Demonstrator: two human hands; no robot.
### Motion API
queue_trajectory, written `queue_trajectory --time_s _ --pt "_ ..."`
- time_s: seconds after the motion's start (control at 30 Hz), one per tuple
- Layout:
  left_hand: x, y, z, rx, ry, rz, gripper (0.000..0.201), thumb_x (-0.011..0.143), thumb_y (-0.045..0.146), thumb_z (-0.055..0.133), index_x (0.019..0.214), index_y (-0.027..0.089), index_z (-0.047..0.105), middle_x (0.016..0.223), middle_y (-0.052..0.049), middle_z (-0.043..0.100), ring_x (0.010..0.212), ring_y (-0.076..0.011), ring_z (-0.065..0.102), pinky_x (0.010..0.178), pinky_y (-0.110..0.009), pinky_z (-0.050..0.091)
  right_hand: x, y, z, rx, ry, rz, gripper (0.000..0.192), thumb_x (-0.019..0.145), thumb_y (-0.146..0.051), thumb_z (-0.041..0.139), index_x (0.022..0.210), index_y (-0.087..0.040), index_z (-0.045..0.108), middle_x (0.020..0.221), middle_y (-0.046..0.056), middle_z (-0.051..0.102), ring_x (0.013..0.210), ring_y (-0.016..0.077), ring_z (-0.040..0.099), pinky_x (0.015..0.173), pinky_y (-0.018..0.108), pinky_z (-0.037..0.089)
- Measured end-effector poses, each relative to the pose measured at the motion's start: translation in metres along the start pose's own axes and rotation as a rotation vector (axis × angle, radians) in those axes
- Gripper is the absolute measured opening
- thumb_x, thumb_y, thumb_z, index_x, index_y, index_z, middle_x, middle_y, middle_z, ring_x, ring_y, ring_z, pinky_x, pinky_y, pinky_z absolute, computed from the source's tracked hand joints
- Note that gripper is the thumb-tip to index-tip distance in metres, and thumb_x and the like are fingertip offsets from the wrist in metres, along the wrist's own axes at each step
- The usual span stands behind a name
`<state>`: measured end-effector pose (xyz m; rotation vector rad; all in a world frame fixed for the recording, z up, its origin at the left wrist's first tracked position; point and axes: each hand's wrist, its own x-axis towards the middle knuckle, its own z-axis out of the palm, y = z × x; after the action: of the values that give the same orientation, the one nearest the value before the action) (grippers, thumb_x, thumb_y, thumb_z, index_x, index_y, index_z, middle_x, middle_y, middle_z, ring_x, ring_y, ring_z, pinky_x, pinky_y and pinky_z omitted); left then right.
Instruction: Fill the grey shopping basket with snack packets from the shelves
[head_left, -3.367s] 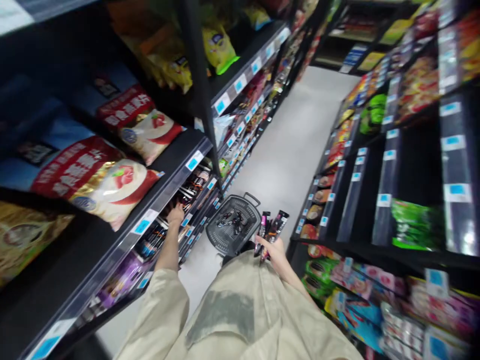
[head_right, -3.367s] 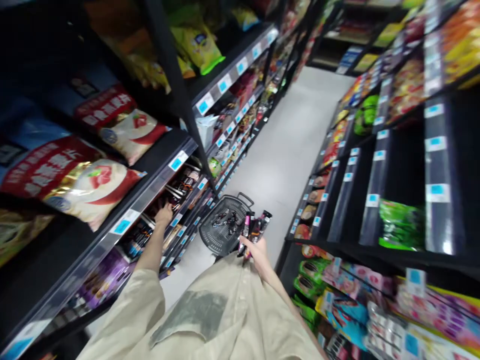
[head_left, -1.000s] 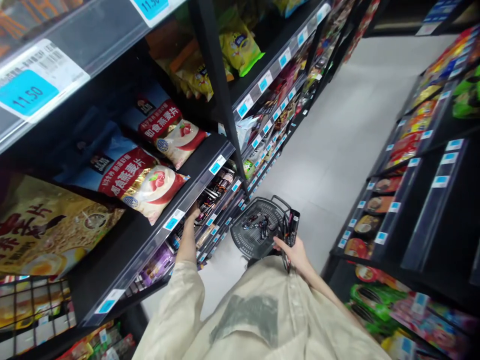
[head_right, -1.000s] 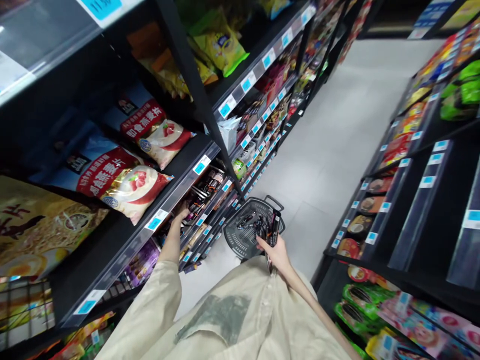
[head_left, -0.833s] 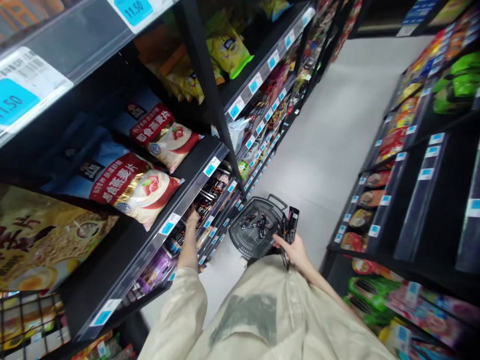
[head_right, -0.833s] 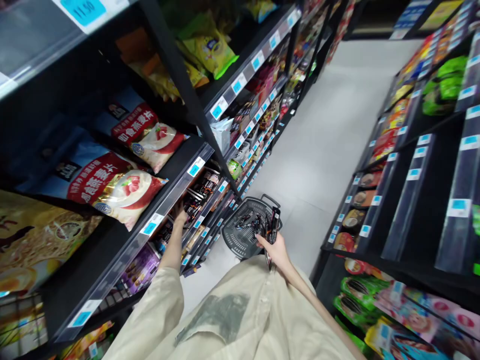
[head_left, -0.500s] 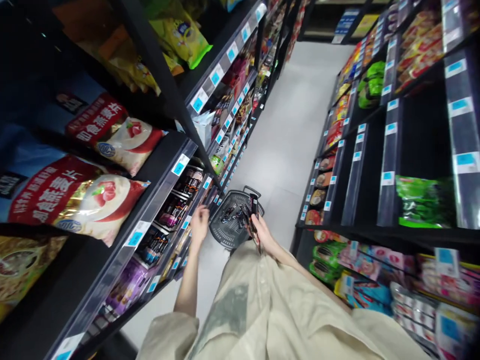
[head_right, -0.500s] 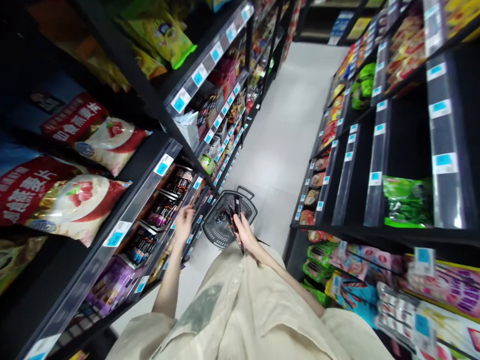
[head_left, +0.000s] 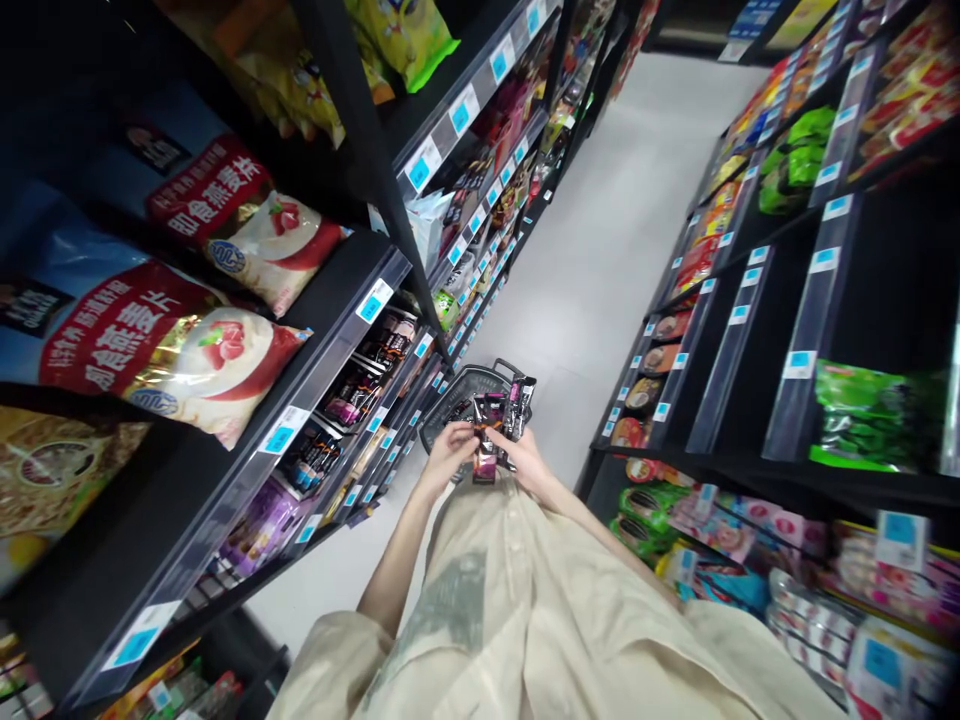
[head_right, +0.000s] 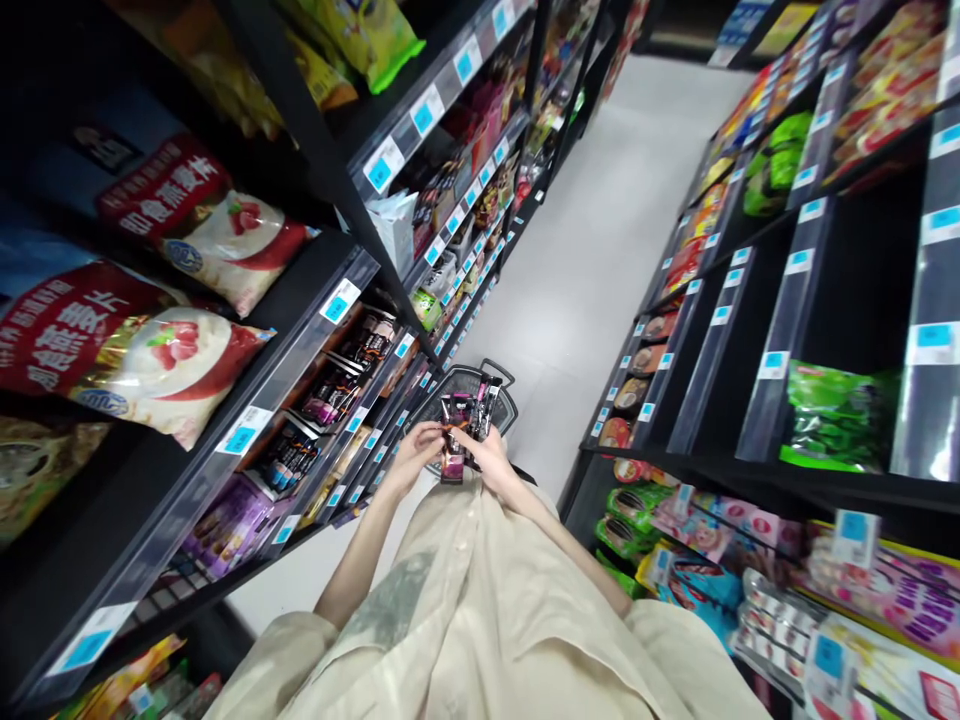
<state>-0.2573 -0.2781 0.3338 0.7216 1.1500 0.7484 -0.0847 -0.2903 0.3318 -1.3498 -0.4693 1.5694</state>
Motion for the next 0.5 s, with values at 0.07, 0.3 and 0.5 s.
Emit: queue_trajectory --time_s 0.07,0.3,0.5 --pt "-0.003 0.003 0.002 0.075 -0.077 0.012 0.066 0.068 0.045 0.095 0.120 0.019 0.064 0.113 -0.009 0.073 0.097 -0.0208 0.072 0.085 -0.033 0.059 -0.002 0.000 0.002 0.000 -0.028 -0.007 0.049 0.062 -0.046 0.098 0.098 -0.020 0.077 0.103 0.007 0.080 0.094 0.0269 0.074 0.090 0.041 0.058" --pt "-0.007 -0.002 0.018 0.437 0.061 0.173 0.069 0.055 0.025 0.099 0.114 0.020 0.064 0.106 -0.005 0.074 0.093 -0.0226 0.071 0.086 -0.035 0.057 -0.005 -0.006 0.002 0.124 -0.101 0.147 0.062 0.051 -0.041 0.102 0.102 -0.021 0.075 0.095 0.006 0.080 0.084 0.0269 0.075 0.079 0.039 0.061" --pt "-0.006 -0.005 0.016 0.505 0.167 0.213 0.082 0.059 0.022 0.096 0.132 0.024 0.058 0.126 -0.010 0.070 0.113 -0.0295 0.070 0.102 -0.047 0.055 -0.001 -0.002 0.003 0.051 -0.126 0.086 0.057 0.061 -0.049 0.097 0.107 -0.025 0.073 0.098 0.006 0.079 0.090 0.0284 0.075 0.078 0.041 0.062"
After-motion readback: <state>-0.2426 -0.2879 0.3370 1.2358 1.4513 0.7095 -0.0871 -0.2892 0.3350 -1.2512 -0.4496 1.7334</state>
